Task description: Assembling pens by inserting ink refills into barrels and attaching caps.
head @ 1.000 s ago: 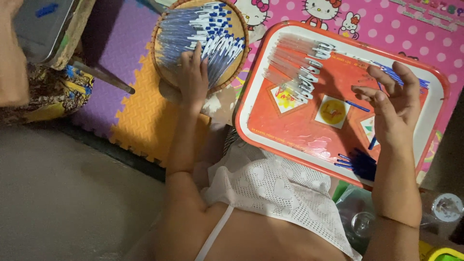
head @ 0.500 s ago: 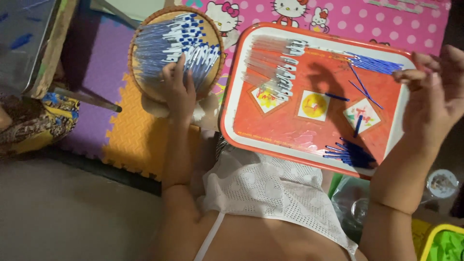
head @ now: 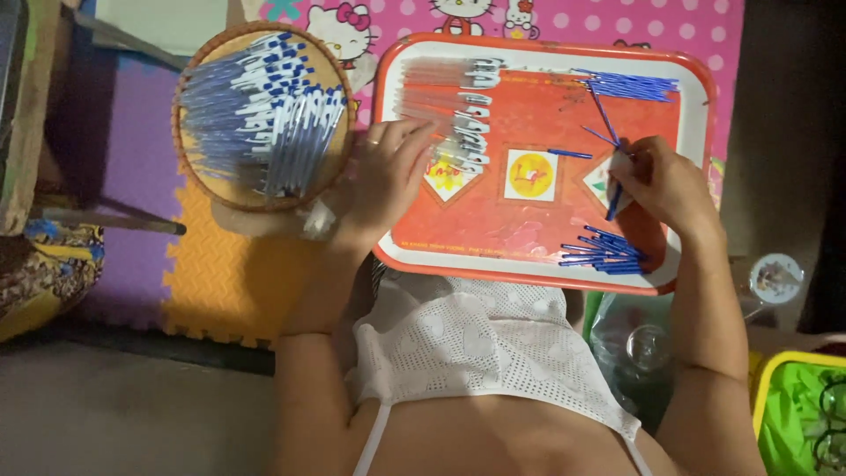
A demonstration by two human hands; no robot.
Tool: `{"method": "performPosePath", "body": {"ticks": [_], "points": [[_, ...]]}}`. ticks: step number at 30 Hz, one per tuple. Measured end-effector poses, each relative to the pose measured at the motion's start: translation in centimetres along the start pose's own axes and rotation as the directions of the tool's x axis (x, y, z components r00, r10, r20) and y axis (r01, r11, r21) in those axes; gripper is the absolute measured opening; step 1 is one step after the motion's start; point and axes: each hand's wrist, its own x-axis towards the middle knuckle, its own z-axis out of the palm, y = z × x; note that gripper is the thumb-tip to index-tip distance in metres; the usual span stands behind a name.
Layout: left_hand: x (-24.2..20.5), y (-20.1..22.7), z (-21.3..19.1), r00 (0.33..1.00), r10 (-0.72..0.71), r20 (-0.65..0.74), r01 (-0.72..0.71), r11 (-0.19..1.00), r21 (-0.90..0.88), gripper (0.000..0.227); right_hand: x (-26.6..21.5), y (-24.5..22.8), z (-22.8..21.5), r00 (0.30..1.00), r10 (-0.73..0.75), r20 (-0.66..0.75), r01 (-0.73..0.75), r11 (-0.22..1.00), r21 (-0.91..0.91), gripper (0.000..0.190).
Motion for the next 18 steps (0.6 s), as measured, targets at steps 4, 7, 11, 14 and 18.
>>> {"method": "performPosePath", "body": {"ticks": [4,7,11,14,18], "points": [[2.2,1.7,-0.2,0.995,0.100,-0.019,-0.099,0.994,0.042,0.038,-0.4,-1.1,-0.2,0.999,0.027,0.039,-0.029,0.999,0.043,0.038],[3.8,2.4,-2.6,0.985,0.140,-0.104,-0.128,0.985,0.113,0.040,-0.1,-1.1,0.0,0.999,-0.046,0.001,0.046,0.997,0.070,0.032],[5.7,3.2,-5.9,0.972,0.093,-0.216,-0.089,0.996,0.025,0.035,0.8,-2.8,-0.9,1.000,0.007,-0.007,-0.007,1.000,0.016,0.038],[6.8,3.0,-5.8,0.972,0.092,-0.215,-0.098,0.995,-0.020,0.033,2.7,-3.1,-1.1,0.999,-0.035,0.005,0.035,0.999,-0.038,0.043],[8.3,-0.7,1.2,0.951,0.096,-0.293,-0.090,0.995,0.033,0.046,5.8,-4.4,-1.7,0.967,0.013,0.255,0.017,0.994,-0.112,0.023]]}}
